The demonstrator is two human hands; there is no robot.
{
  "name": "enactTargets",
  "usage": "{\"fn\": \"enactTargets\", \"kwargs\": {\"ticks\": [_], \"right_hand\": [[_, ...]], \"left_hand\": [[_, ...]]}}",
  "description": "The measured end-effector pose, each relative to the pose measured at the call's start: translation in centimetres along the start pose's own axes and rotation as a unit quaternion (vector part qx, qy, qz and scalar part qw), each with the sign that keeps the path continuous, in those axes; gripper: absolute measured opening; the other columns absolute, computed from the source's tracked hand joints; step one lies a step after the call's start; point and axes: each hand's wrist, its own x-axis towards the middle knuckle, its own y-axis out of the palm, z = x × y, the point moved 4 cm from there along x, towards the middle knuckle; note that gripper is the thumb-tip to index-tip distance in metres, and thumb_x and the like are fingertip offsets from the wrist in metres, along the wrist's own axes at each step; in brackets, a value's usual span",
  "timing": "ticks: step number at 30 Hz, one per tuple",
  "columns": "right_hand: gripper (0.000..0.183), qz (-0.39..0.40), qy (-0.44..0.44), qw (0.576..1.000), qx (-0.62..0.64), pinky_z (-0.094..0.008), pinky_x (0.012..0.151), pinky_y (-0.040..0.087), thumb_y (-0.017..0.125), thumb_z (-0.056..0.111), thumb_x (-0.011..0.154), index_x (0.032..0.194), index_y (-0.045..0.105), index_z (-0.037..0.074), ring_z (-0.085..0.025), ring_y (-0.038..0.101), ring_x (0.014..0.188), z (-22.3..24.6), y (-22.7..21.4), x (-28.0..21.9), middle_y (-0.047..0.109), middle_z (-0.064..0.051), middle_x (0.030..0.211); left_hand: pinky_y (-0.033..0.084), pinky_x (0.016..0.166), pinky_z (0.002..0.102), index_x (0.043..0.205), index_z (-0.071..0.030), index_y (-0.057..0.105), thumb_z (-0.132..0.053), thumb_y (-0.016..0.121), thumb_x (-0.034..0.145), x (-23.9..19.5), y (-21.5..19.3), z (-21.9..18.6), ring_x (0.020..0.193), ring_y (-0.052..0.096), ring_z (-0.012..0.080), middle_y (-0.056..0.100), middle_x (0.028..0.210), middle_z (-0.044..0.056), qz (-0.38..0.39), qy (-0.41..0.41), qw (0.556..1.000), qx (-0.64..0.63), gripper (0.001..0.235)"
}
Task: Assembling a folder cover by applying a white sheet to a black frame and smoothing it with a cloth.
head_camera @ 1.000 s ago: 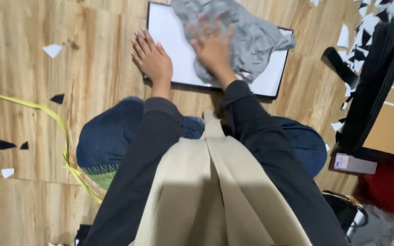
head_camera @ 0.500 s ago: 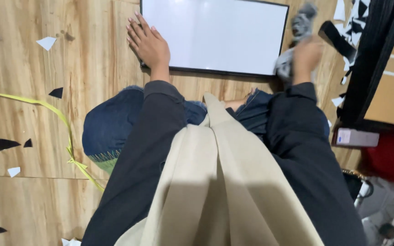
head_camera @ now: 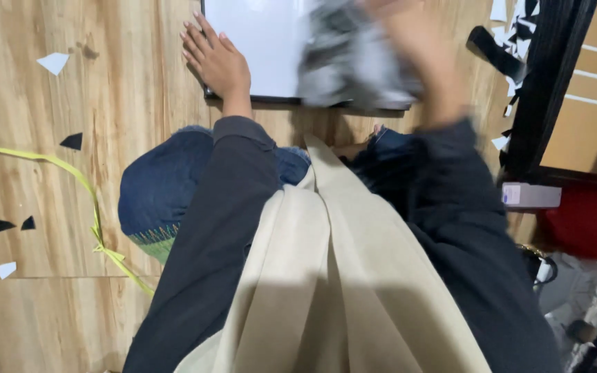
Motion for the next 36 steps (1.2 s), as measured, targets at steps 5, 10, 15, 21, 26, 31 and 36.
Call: {"fn": "enactTargets", "kwargs": {"ticks": [5, 10, 15, 21, 26, 31, 36], "right_hand": [[0.062, 0.17, 0.089, 0.938, -0.29, -0.075, 0.1, 0.007, 0.031, 0.057, 0.098, 0.149, 0.009, 0.03, -0.047, -0.006, 0.135, 6.2, 17.1, 1.1, 0.001, -0.005, 0.155], [0.045, -0.056, -0.019, 0.945, -0.321, -0.072, 0.105, 0.013, 0.047, 0.05, 0.106, 0.148, 0.029, 0.047, -0.041, -0.002, 0.138, 3.1, 17.1, -0.7, 0.004, 0.004, 0.154], [0.05, -0.091, 0.111, 0.935, -0.326, -0.065, 0.105, 0.019, 0.056, 0.042, 0.098, 0.143, 0.036, 0.046, -0.04, 0.002, 0.136, -4.0, 13.3, -3.0, 0.013, 0.002, 0.152], [0.045, -0.154, 0.226, 0.924, -0.267, -0.066, 0.103, 0.02, 0.047, 0.034, 0.108, 0.148, 0.027, 0.042, -0.041, 0.003, 0.139, -9.0, 6.4, -7.0, 0.006, 0.004, 0.154], [0.061, -0.194, 0.231, 0.895, -0.328, -0.058, 0.107, 0.019, 0.044, 0.046, 0.097, 0.144, 0.026, 0.013, -0.04, 0.025, 0.135, -9.1, 12.0, -4.4, 0.032, -0.02, 0.146], [0.04, -0.057, -0.148, 0.95, -0.268, -0.055, 0.103, 0.024, 0.057, 0.043, 0.094, 0.133, 0.053, 0.04, -0.036, 0.012, 0.135, 5.3, 18.7, 2.8, 0.03, 0.006, 0.147], [0.042, -0.002, -0.132, 0.954, -0.269, -0.062, 0.104, 0.02, 0.051, 0.04, 0.098, 0.14, 0.043, 0.041, -0.037, 0.009, 0.135, 3.9, 17.2, 7.9, 0.023, 0.003, 0.148]], "left_hand": [[0.015, 0.118, 0.039, 0.149, -0.021, 0.016, -0.039, 0.012, 0.103, 0.5, 0.2, 0.5, 0.145, 0.021, 0.0235, 0.026, 0.154, 0.002, 0.021, -0.008, 0.984, -0.178, 0.049], [0.014, 0.119, 0.042, 0.148, -0.024, 0.016, -0.04, 0.024, 0.106, 0.9, -0.4, -0.4, 0.145, 0.02, 0.0175, 0.026, 0.155, -0.003, 0.019, -0.019, 1.0, 0.003, 0.046], [0.006, 0.116, 0.048, 0.151, -0.024, 0.008, -0.042, 0.028, 0.112, 0.4, -3.1, -0.4, 0.146, 0.009, 0.0233, 0.01, 0.157, 0.003, 0.117, -0.039, 0.988, 0.091, 0.047], [0.008, 0.118, 0.045, 0.149, -0.019, 0.009, -0.038, 0.022, 0.107, 0.7, 0.7, 1.1, 0.146, 0.016, 0.0228, 0.023, 0.156, 0.003, 0.055, -0.04, 0.998, -0.014, 0.048], [0.018, 0.118, 0.039, 0.148, -0.013, 0.016, -0.035, 0.021, 0.104, 1.1, 0.3, 0.9, 0.144, 0.02, 0.0228, 0.023, 0.154, 0.004, 0.038, -0.038, 0.996, -0.078, 0.049], [0.019, 0.113, 0.042, 0.145, -0.012, 0.026, -0.036, 0.014, 0.1, 1.1, -0.7, 0.8, 0.141, 0.019, 0.0293, 0.031, 0.15, 0.005, 0.087, -0.044, 0.979, -0.179, 0.053], [0.018, 0.112, 0.048, 0.145, -0.015, 0.025, -0.034, 0.022, 0.101, 1.0, -1.7, 0.3, 0.139, 0.022, 0.0308, 0.032, 0.149, 0.007, 0.06, -0.041, 0.994, -0.083, 0.048]]}}
